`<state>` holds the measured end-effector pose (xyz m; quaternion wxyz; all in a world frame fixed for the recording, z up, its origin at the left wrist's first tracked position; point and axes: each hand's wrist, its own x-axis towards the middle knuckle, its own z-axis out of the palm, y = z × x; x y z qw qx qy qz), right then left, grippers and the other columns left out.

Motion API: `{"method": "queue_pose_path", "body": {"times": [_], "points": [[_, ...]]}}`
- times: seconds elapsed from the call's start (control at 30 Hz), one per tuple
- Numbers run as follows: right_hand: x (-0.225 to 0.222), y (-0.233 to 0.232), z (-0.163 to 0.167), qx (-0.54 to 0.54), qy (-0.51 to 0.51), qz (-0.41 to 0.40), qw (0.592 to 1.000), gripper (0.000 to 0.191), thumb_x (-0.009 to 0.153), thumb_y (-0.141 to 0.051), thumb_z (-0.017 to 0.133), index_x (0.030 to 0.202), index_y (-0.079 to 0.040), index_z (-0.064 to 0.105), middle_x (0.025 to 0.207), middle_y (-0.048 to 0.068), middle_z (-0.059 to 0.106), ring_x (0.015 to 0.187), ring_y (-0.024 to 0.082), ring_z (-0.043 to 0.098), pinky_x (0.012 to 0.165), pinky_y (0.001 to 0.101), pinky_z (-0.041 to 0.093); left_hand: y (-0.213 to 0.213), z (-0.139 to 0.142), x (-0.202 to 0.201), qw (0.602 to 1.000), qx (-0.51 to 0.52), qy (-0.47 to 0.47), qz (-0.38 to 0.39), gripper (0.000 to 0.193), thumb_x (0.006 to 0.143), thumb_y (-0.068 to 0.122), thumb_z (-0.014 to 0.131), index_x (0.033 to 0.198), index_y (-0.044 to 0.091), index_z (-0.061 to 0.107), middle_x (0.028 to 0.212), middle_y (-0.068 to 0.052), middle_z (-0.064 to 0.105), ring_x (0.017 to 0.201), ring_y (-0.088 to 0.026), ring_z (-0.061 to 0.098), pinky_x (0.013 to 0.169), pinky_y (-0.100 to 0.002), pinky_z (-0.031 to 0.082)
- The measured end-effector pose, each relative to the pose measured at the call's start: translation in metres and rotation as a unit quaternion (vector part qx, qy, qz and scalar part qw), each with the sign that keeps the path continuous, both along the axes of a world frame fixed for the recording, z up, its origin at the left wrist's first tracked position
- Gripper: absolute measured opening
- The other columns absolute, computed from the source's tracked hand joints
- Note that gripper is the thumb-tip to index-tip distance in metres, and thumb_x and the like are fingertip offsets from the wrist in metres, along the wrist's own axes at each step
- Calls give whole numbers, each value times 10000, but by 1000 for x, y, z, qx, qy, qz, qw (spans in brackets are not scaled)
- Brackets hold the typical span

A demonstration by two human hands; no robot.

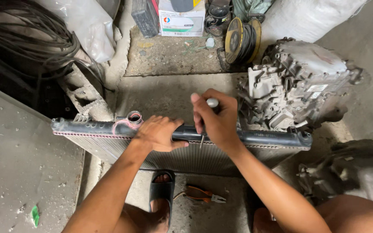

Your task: The person uses a screwdriver to pry and scrape along the top tank of a car radiator, working on the seam between the tank and the core. They repeatedly reposition the tool and apply pressure to separate or clean the joint.

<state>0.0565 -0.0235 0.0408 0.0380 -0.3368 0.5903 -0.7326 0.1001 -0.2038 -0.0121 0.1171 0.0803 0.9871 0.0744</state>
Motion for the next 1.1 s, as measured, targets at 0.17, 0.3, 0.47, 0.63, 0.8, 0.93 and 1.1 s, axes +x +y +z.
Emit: {"method": "queue_pose_path", "body": {"times": [0.17,0.3,0.47,0.63,0.8,0.93,1.1], "points": [[2,-9,-10,-35,6,-28,999,401,1077,-255,616,758,-31,523,580,2,517,453,47,455,405,228,339,2,-4,1,1000,0,-12,8,889,776,779,646,1389,141,561,1075,-234,718,1067,-405,683,982,-503,502],[-2,-9,-11,-70,4,2,998,315,1102,-261,548,879,-39,555,685,2,567,546,51,513,474,228,408,4,-4,2,1000,9,7,3,881,762,791,633,1361,147,584,1080,-217,720,1053,-410,685,954,-529,504],[2,-22,-15,-20,130,-52,990,234,1129,-225,535,1025,-21,584,803,19,636,703,85,630,632,242,523,4,-6,0,999,-12,-32,19,895,772,819,595,1369,152,578,1044,-212,733,1022,-396,704,965,-525,509],[13,-28,-16,39,174,-74,981,162,1076,-167,651,1065,-10,614,824,43,674,747,94,670,646,248,537,0,-14,-1,1000,-30,3,-2,873,806,830,558,1305,118,630,1037,-225,731,1003,-405,698,946,-532,512],[9,-28,-16,-21,82,19,996,188,1066,-173,634,984,-22,556,781,28,661,684,69,646,582,245,520,-2,-18,-1,999,-20,22,-15,858,809,830,551,1245,99,659,1059,-224,715,983,-401,701,928,-532,511],[-4,-28,-17,-27,-17,48,998,260,1060,-203,597,861,-39,556,626,-1,552,490,44,477,432,235,362,0,-14,-1,1000,-11,11,-9,844,799,820,554,1310,152,623,992,-211,732,965,-401,706,923,-519,522],[-8,-33,-19,-50,-90,23,994,387,1063,-224,616,737,-39,519,575,-7,506,459,49,439,410,242,317,1,-11,-1,1000,-12,20,-7,846,798,807,557,1371,186,595,943,-215,737,942,-414,708,907,-525,524]]}}
